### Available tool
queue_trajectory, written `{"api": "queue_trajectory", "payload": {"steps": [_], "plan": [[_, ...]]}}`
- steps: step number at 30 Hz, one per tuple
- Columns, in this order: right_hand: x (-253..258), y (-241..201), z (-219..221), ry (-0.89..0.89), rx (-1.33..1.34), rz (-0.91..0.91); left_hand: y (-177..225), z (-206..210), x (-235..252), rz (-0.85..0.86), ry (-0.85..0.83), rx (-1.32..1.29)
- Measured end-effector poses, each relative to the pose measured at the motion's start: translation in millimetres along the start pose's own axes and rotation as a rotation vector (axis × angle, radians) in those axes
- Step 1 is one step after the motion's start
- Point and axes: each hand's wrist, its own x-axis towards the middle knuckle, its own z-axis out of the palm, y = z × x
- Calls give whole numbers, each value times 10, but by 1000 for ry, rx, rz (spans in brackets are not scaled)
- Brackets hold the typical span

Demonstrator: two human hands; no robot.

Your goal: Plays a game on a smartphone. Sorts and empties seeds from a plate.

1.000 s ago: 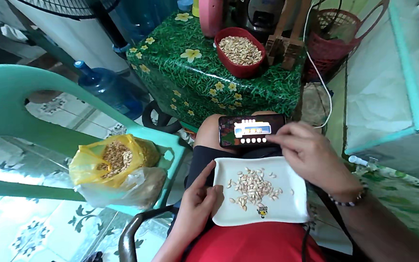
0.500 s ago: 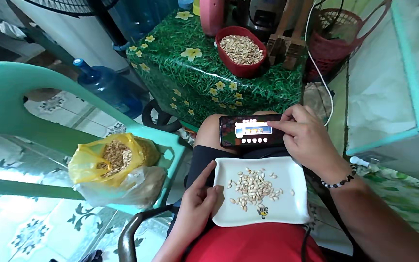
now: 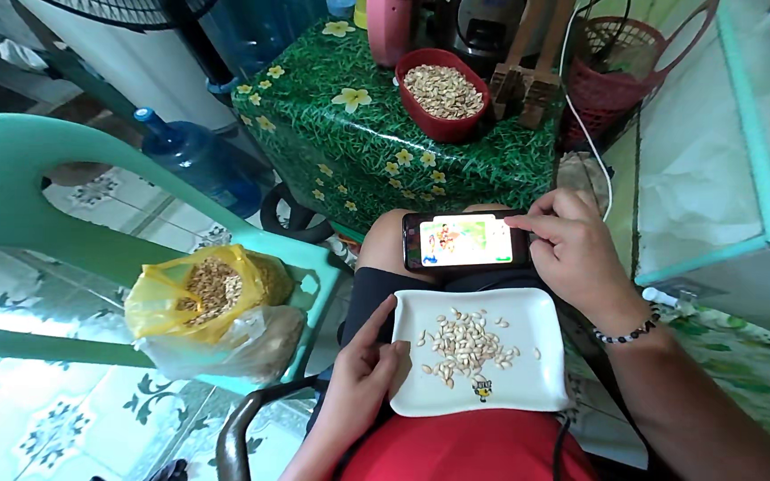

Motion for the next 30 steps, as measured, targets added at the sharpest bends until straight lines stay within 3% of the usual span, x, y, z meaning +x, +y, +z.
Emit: {"api": "queue_trajectory", "payload": {"steps": [30], "plan": [[-36,3,9,6,28,-33,11,-1,6,-1,-6,14]]}}
